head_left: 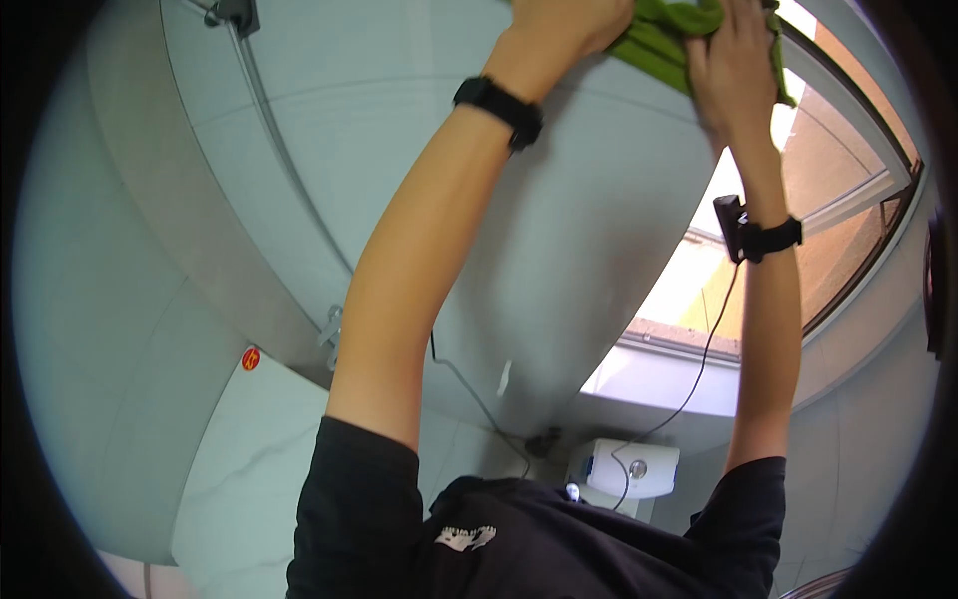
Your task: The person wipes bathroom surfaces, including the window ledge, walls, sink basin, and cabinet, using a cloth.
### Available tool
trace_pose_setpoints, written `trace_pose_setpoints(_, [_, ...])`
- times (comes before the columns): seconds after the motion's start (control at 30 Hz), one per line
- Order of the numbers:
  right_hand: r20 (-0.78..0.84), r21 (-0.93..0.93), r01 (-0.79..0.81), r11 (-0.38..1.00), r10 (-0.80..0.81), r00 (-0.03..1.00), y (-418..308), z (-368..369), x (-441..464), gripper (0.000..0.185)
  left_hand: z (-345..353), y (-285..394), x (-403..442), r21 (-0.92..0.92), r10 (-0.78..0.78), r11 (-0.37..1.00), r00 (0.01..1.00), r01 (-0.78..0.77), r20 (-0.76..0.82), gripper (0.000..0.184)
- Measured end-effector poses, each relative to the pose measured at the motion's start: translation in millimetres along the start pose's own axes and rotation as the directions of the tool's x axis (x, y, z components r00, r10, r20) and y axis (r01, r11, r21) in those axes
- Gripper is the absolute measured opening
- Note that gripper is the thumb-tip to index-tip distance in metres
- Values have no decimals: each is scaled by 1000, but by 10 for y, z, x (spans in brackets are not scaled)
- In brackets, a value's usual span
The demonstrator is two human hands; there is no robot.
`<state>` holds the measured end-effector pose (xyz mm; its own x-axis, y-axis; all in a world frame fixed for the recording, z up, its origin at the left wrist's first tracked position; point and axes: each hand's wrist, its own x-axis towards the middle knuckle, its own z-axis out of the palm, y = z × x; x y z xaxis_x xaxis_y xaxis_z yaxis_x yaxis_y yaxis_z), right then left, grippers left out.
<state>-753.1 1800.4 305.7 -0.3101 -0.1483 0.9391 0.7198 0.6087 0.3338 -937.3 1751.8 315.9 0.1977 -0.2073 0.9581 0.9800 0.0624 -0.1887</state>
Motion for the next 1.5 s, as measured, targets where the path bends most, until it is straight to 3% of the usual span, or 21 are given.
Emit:
trace_pose_setpoints(0.07, [-88,-90,-7,996,-1,996,147,119,174,70,77,-64,245,-57,99,993,995,-100,-19,63])
trace_pose_setpoints(0.17, [-49,15,-93,996,94,994,202,154,278,77,165,-148,365,-110,176,979,984,-174,6,63])
trace_pose_setpoints(0.27, [-38,74,-126,989,129,991,206,257,316,82,246,-230,311,-76,136,988,991,-136,1,63])
trace_pose_setpoints(0.33, [-86,61,-148,987,153,985,94,304,361,84,277,-428,268,-32,34,999,999,-34,12,62])
trace_pose_setpoints(0.37, [3,94,-204,974,205,979,82,322,434,86,289,-560,250,-10,-25,1000,1000,25,2,62])
trace_pose_setpoints(0.47, [-129,-188,-270,944,249,960,-303,615,565,91,100,-1094,186,-2,-198,980,978,199,73,58])
trace_pose_setpoints(0.5, [-148,34,-218,975,220,964,-422,610,570,93,-25,-1262,159,16,-205,979,975,205,82,57])
trace_pose_setpoints(0.63, [-62,92,-274,957,280,958,-1114,633,579,89,-402,-1728,-176,133,-167,977,986,168,-17,59])
trace_pose_setpoints(0.73, [-56,152,-312,938,323,945,-1155,688,601,89,-346,-1686,-214,242,-269,931,962,273,-53,58])
trace_pose_setpoints(0.77, [30,155,-358,921,358,933,-1033,691,591,89,-264,-1575,-222,200,-316,928,949,313,-21,59])
trace_pose_setpoints(0.87, [-167,-233,-342,910,309,936,-666,874,369,77,82,-1242,-261,174,-341,928,939,330,37,60])
trace_pose_setpoints(0.9, [-262,-232,-330,915,268,927,-497,998,269,72,188,-1146,-303,144,-331,936,943,322,44,61])
trace_pose_setpoints(1.0, [-172,-324,-338,884,296,940,-336,923,0,70,443,-906,-501,67,-281,959,958,277,61,63])
trace_pose_setpoints(1.03, [-232,-257,-331,908,275,933,-310,987,-112,72,516,-873,-616,50,-251,967,966,248,65,64])
trace_pose_setpoints(1.13, [-191,-174,-311,934,278,941,-499,1147,-439,74,454,-875,-1025,33,-246,969,955,244,167,67])
trace_pose_setpoints(1.2, [-62,-106,-289,951,284,957,-826,1349,-710,75,295,-938,-1462,71,-251,968,933,241,260,73])
trace_pose_setpoints(1.3, [100,168,-177,970,162,982,-1335,1722,-1190,76,72,-1237,-2359,224,-193,968,912,116,362,83])
trace_pose_setpoints(1.43, [118,550,-81,831,19,993,-1564,2059,-1258,77,-264,-1483,-2270,264,-191,959,916,99,353,81])
trace_pose_setpoints(1.5, [-5,520,-121,845,145,989,-1485,2041,-963,77,-307,-1621,-1766,193,-101,980,952,46,290,82])
